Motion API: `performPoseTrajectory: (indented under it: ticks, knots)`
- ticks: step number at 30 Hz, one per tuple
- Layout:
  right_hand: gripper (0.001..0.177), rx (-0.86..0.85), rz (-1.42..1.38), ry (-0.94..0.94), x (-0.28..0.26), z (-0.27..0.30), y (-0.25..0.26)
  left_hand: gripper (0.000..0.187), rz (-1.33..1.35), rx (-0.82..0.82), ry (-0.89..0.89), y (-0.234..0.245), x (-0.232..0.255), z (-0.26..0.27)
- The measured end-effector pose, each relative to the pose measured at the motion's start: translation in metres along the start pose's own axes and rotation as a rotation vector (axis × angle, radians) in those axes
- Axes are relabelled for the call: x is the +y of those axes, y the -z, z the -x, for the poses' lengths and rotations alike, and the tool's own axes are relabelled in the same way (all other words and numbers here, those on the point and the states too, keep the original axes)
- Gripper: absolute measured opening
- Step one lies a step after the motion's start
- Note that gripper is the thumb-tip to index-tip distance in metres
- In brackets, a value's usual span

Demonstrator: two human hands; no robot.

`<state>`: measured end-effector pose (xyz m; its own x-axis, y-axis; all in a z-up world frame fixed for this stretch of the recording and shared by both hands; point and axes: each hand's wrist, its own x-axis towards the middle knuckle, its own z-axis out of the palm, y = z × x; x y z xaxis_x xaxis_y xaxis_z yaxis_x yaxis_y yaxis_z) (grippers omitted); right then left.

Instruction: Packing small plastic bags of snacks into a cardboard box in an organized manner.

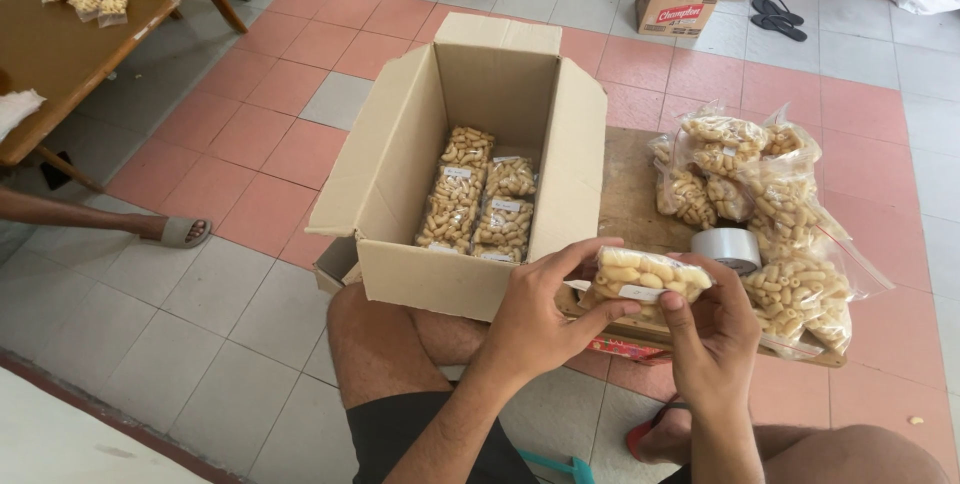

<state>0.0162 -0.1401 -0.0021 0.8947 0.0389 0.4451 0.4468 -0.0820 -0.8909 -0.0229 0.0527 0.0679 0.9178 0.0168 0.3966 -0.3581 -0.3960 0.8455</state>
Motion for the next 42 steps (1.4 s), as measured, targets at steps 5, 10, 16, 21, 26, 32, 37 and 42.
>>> performPoseTrajectory:
  ticks: [5,10,16,21,26,32,37,42]
  knots:
    - [0.038,-0.062,-0.117,0.004,-0.016,-0.006,-0.003,0.052,-0.052,0.027,0.002,-0.002,-0.009,0.001]
    - [0.051,-0.085,-0.107,0.096,-0.018,-0.013,0.003,0.051,-0.1,0.108,-0.021,0.027,-0.029,-0.011]
    - [0.041,-0.031,-0.018,0.139,-0.023,-0.016,0.018,0.039,-0.426,0.24,-0.108,0.115,-0.027,-0.071]
    - [0.04,-0.044,0.046,0.121,-0.02,-0.019,0.019,0.024,-0.555,-0.051,0.36,0.129,-0.078,-0.13]
    - [0.039,-0.112,0.04,0.101,-0.008,-0.024,0.015,0.03,-0.682,-0.134,0.411,0.117,-0.204,-0.187]
    - [0.036,-0.242,0.215,0.135,-0.008,-0.031,0.008,0.025,-0.764,-0.16,0.413,0.093,-0.279,-0.213]
    - [0.033,-0.335,0.301,0.087,-0.002,-0.036,0.009,0.024,-0.68,-0.051,0.387,0.074,-0.321,-0.216]
    - [0.033,-0.367,0.281,0.073,0.012,-0.043,0.007,0.039,-0.677,-0.229,0.648,0.074,-0.3,-0.222]
